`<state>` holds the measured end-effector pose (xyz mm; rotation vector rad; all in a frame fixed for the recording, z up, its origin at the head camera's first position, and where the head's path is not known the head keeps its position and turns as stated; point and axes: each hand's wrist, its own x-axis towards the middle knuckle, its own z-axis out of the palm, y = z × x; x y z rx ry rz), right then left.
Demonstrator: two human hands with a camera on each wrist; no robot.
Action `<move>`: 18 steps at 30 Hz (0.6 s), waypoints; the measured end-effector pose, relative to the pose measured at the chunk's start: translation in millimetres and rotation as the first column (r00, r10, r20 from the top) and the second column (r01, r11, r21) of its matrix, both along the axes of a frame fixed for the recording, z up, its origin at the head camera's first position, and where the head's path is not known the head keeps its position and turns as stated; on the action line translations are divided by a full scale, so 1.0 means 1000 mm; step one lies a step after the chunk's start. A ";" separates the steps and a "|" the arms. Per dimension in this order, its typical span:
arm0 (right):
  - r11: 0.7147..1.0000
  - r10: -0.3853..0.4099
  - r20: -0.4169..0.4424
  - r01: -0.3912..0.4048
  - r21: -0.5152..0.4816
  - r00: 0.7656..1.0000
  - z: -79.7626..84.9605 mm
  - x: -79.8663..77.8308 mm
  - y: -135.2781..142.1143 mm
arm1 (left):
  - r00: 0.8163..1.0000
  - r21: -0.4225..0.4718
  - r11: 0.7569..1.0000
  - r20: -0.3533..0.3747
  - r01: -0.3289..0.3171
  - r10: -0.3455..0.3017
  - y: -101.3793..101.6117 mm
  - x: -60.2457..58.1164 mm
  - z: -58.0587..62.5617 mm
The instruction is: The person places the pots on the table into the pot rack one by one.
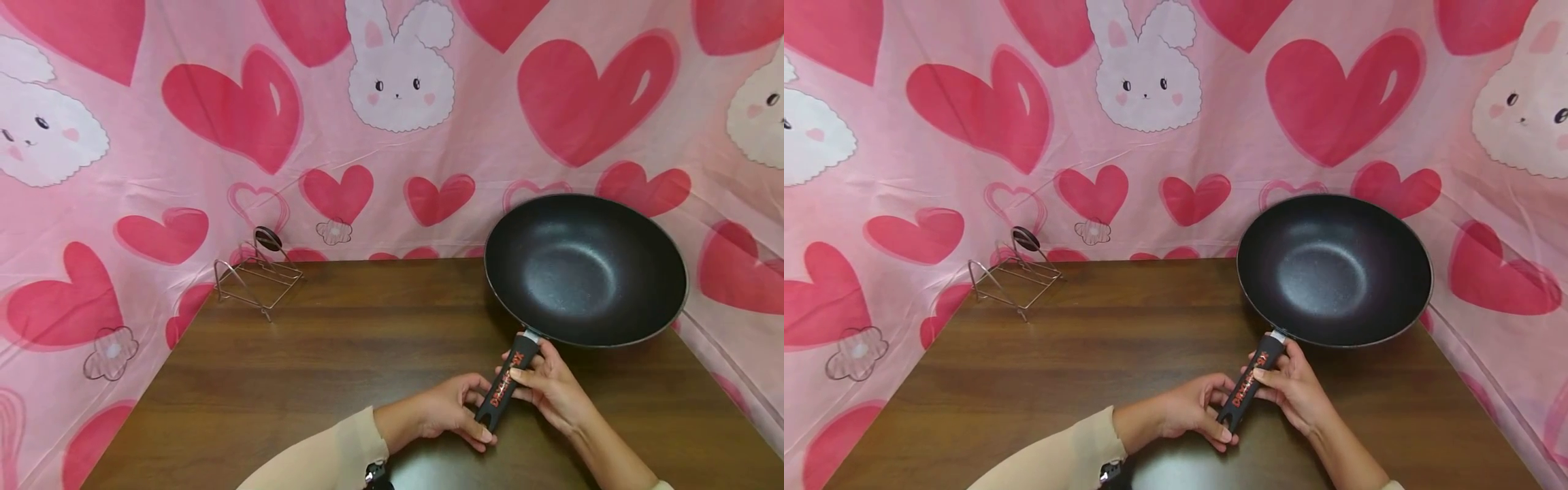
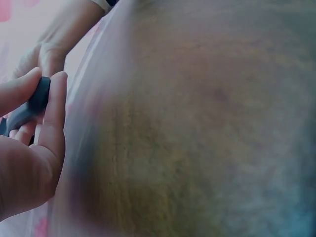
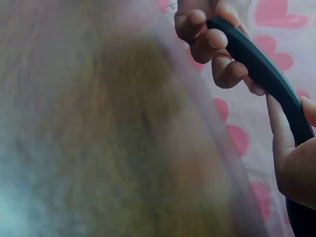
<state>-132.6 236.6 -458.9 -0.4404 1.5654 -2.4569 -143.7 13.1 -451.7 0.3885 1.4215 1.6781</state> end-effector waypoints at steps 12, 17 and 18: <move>0.962 -0.138 -0.173 0.174 0.211 0.975 0.016 0.004 -0.020 | 0.976 -0.034 0.992 -0.185 -0.122 0.114 0.000 0.018 -0.001; 0.936 -0.182 -0.213 0.236 0.263 0.960 0.023 0.003 -0.028 | 0.928 -0.057 0.980 -0.335 -0.192 0.163 0.002 0.026 0.000; 0.930 -0.187 -0.217 0.244 0.275 0.958 0.026 0.002 -0.030 | 0.915 -0.052 0.977 -0.363 -0.206 0.174 0.002 0.027 0.000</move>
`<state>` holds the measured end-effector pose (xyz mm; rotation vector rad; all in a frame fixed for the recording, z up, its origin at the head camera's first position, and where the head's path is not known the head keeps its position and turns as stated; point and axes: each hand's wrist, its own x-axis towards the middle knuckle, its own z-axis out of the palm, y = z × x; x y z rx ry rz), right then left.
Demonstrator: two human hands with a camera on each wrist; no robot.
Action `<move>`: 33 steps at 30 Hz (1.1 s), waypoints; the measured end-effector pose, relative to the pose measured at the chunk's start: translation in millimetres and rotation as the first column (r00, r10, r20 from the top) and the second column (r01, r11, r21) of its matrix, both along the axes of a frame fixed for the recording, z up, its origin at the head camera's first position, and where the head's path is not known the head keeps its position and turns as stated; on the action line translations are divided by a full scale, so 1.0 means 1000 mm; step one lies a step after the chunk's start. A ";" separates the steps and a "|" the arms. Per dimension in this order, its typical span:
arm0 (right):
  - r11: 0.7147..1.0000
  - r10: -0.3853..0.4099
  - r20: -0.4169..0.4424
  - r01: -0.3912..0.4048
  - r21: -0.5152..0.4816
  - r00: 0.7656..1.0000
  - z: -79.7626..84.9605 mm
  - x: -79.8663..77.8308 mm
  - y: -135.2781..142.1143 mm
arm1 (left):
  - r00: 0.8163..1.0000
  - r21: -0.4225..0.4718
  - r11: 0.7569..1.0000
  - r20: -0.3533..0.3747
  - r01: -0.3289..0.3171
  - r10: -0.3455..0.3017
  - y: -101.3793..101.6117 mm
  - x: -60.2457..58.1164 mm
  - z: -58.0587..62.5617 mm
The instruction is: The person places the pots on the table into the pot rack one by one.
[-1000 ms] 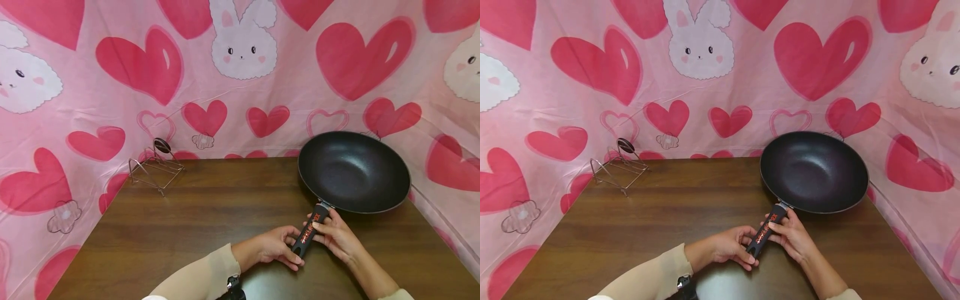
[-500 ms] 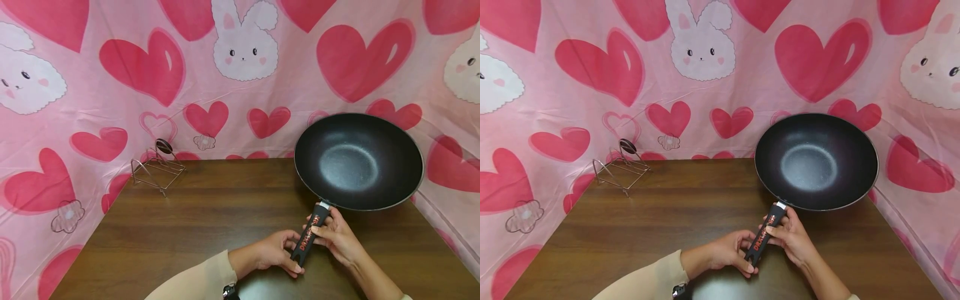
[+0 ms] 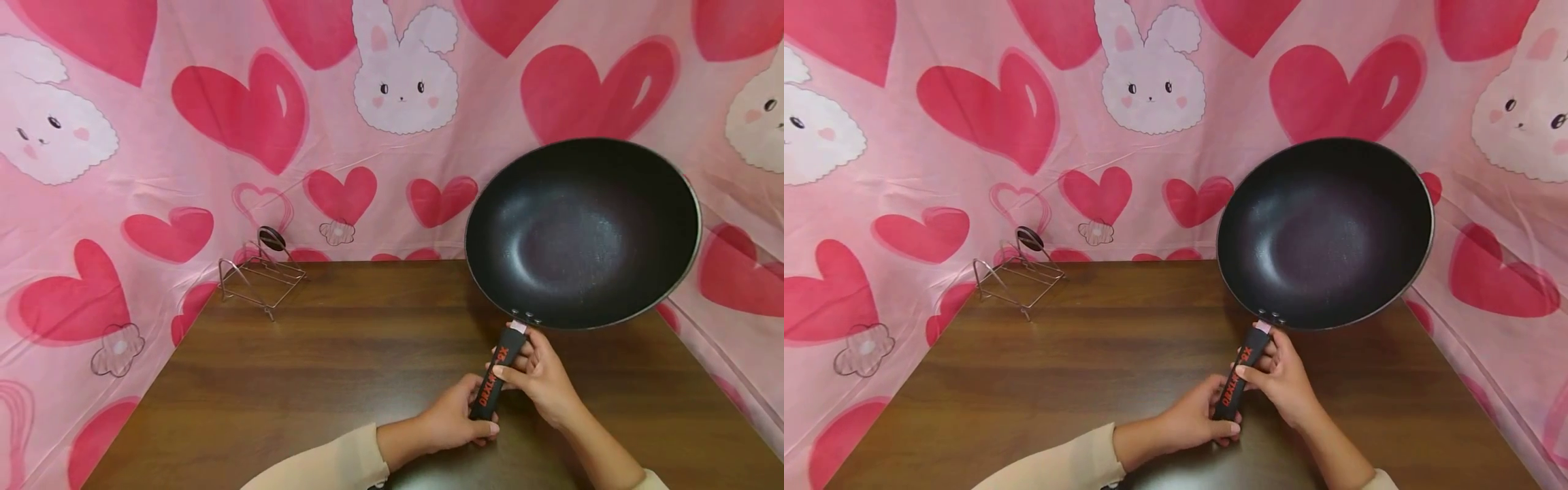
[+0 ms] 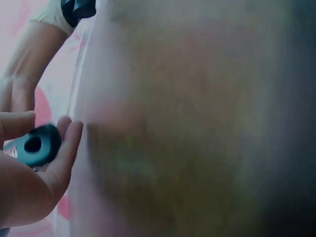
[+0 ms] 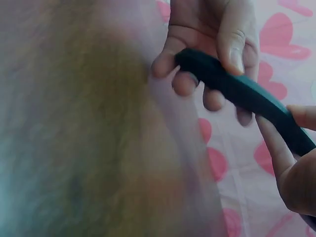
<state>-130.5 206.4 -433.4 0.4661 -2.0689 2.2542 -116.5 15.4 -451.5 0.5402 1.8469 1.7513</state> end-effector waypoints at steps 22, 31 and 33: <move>0.999 -0.014 -0.040 0.016 0.040 0.999 0.028 -0.011 -0.032 | 0.922 0.413 0.837 0.012 -0.358 0.388 0.012 0.015 -0.001; 0.960 0.205 -0.150 -0.228 -0.160 0.967 0.025 -0.013 -0.037 | 0.927 0.479 0.807 0.039 -0.345 0.373 0.000 0.020 0.005; 0.928 0.265 -0.143 -0.292 -0.232 0.954 0.026 -0.014 -0.039 | 0.929 0.498 0.796 0.055 -0.343 0.366 -0.002 0.021 0.007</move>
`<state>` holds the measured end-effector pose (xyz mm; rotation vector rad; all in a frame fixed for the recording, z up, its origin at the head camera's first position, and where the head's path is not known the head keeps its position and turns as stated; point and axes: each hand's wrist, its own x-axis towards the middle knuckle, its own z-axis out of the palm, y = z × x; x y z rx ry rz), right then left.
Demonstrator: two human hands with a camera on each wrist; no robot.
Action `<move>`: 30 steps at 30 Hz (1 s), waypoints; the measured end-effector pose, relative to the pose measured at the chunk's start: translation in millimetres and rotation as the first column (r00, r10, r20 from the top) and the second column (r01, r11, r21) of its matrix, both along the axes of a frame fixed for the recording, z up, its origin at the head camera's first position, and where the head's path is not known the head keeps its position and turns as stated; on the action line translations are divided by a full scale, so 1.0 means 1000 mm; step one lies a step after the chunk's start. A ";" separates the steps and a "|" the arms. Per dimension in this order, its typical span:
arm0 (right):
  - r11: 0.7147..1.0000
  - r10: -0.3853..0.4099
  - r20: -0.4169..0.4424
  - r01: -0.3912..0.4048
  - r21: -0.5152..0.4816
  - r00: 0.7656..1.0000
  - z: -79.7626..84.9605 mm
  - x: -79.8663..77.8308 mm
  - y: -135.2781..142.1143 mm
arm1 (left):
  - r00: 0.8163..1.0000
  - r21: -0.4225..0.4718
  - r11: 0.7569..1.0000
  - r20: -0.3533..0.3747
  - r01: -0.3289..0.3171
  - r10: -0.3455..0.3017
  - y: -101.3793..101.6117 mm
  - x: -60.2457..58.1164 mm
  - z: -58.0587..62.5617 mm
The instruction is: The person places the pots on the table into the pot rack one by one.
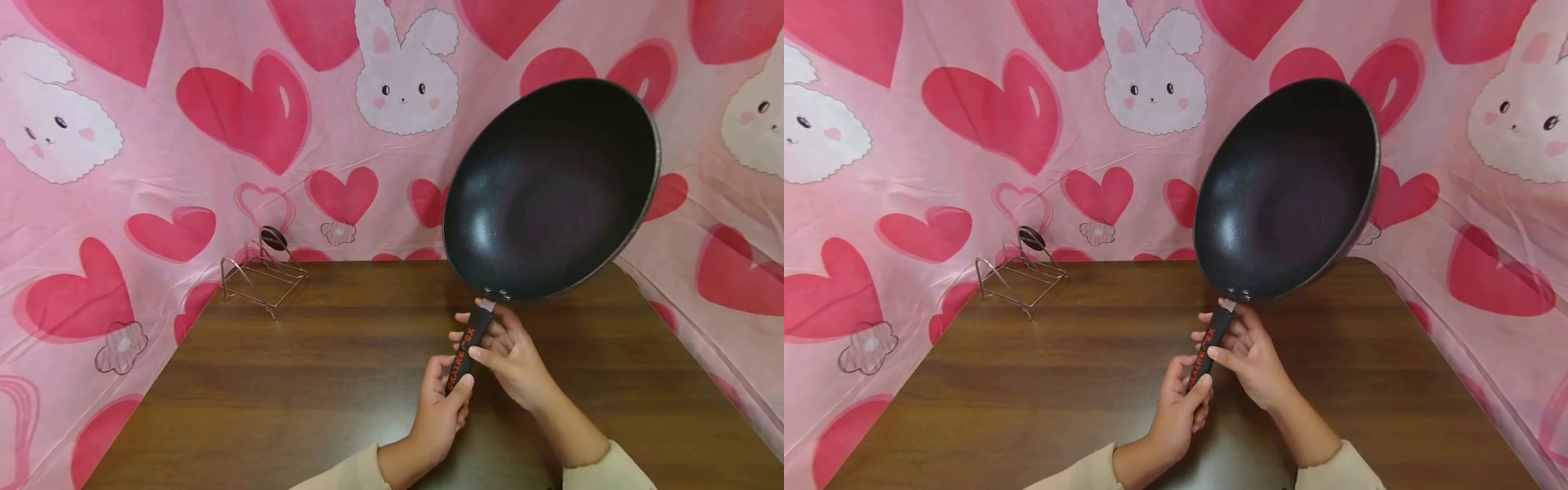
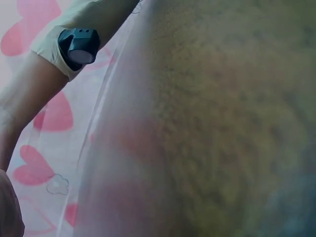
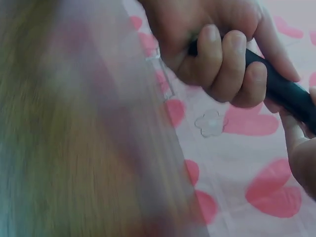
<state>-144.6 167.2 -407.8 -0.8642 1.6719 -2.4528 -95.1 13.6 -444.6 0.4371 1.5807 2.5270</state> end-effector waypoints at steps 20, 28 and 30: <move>0.996 0.065 -0.007 -0.064 0.068 0.998 0.010 -0.013 -0.016 | 0.965 0.003 0.966 -0.060 0.257 -0.256 -0.029 0.002 -0.005; 0.986 0.048 -0.012 -0.046 0.161 0.999 0.006 -0.026 -0.020 | 0.981 -0.130 0.975 -0.037 0.182 -0.188 -0.040 -0.010 -0.005; 0.979 0.054 -0.022 -0.049 0.200 0.998 0.007 -0.029 -0.021 | 0.986 -0.181 0.972 -0.038 0.150 -0.159 -0.042 -0.013 -0.005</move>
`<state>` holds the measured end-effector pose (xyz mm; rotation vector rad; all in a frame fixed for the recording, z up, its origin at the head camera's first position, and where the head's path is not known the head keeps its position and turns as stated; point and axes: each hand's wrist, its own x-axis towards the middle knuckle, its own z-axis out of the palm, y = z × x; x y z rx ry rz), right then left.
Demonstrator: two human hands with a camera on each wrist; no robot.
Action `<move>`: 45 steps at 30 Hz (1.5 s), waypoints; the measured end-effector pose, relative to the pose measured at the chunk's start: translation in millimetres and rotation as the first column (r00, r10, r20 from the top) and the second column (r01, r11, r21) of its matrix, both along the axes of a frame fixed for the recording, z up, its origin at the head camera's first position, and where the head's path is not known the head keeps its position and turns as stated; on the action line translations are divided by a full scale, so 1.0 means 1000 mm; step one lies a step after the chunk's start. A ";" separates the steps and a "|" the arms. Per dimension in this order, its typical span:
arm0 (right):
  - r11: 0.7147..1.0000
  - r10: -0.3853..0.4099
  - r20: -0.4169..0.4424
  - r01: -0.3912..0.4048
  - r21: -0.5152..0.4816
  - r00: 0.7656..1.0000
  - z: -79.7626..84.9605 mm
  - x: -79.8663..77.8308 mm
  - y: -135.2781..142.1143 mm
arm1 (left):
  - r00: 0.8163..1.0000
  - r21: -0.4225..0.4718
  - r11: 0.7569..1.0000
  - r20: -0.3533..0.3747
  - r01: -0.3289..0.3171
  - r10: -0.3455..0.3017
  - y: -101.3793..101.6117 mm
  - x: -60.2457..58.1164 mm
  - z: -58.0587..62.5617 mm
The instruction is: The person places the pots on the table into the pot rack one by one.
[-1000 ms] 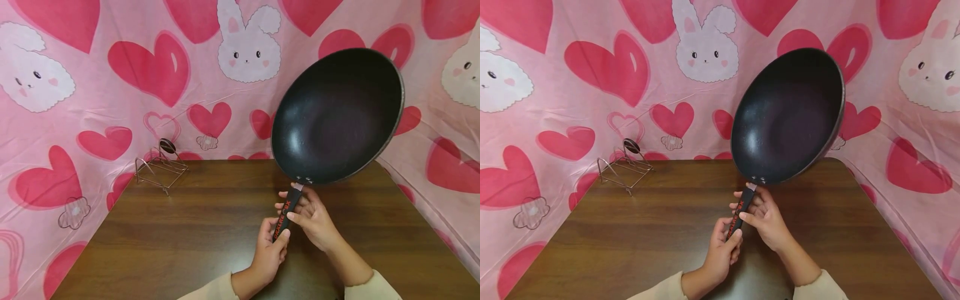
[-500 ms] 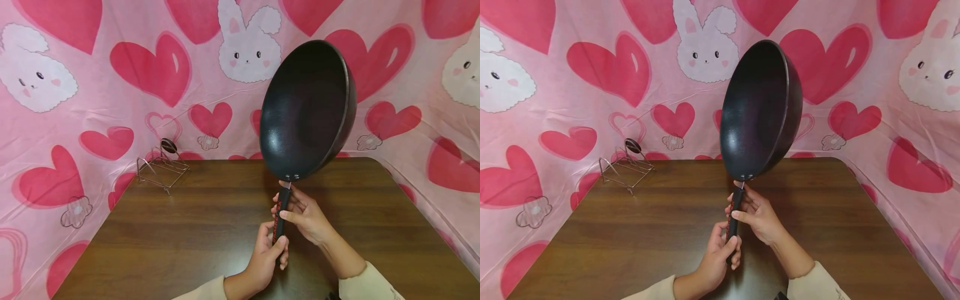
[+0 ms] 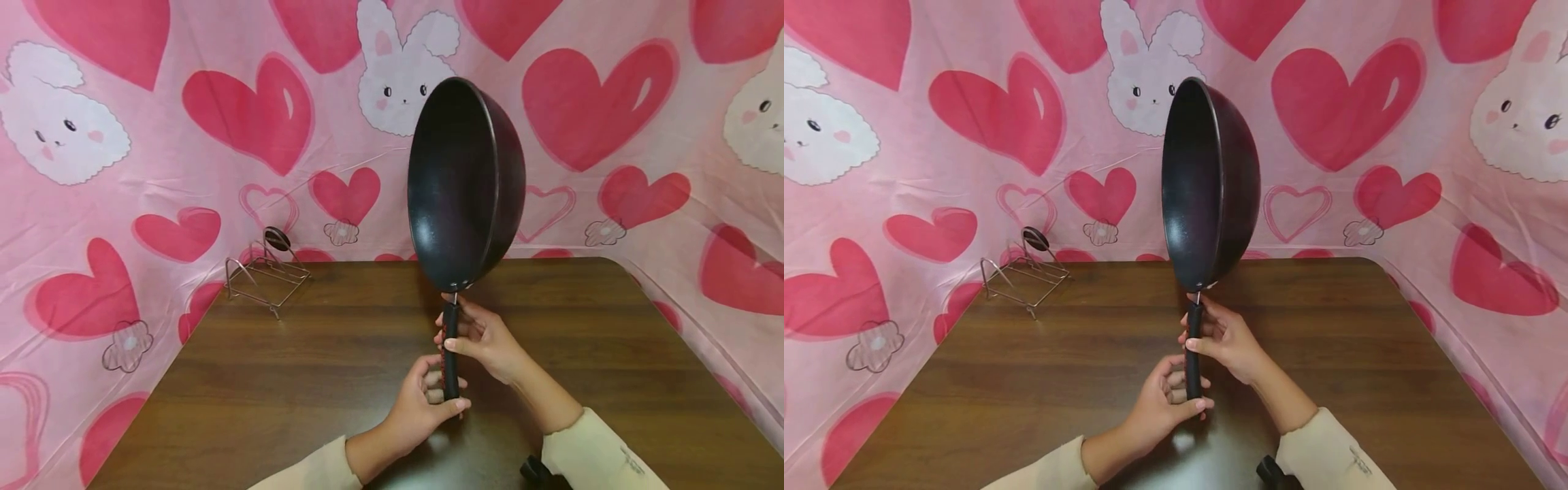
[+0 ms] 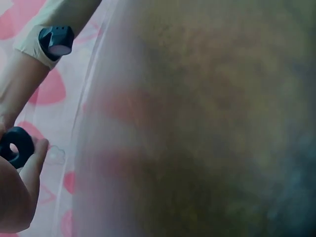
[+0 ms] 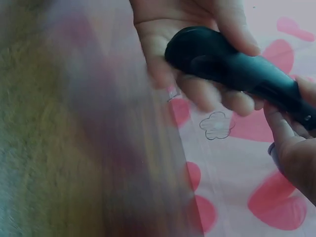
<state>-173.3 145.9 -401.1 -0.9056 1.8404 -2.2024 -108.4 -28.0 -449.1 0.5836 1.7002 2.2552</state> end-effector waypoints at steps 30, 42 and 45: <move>0.920 0.222 -0.159 -0.153 0.360 0.962 0.038 -0.051 -0.067 | 0.948 0.021 0.949 -0.050 -0.313 0.314 -0.024 -0.023 0.001; 0.855 0.256 -0.101 -0.176 0.488 0.961 0.061 -0.062 -0.126 | 0.868 0.094 0.866 -0.028 -0.492 0.496 -0.054 -0.037 0.003; 0.863 0.266 -0.137 -0.173 0.474 0.954 0.066 -0.065 -0.142 | 0.846 0.133 0.844 -0.063 -0.519 0.530 -0.063 -0.044 0.006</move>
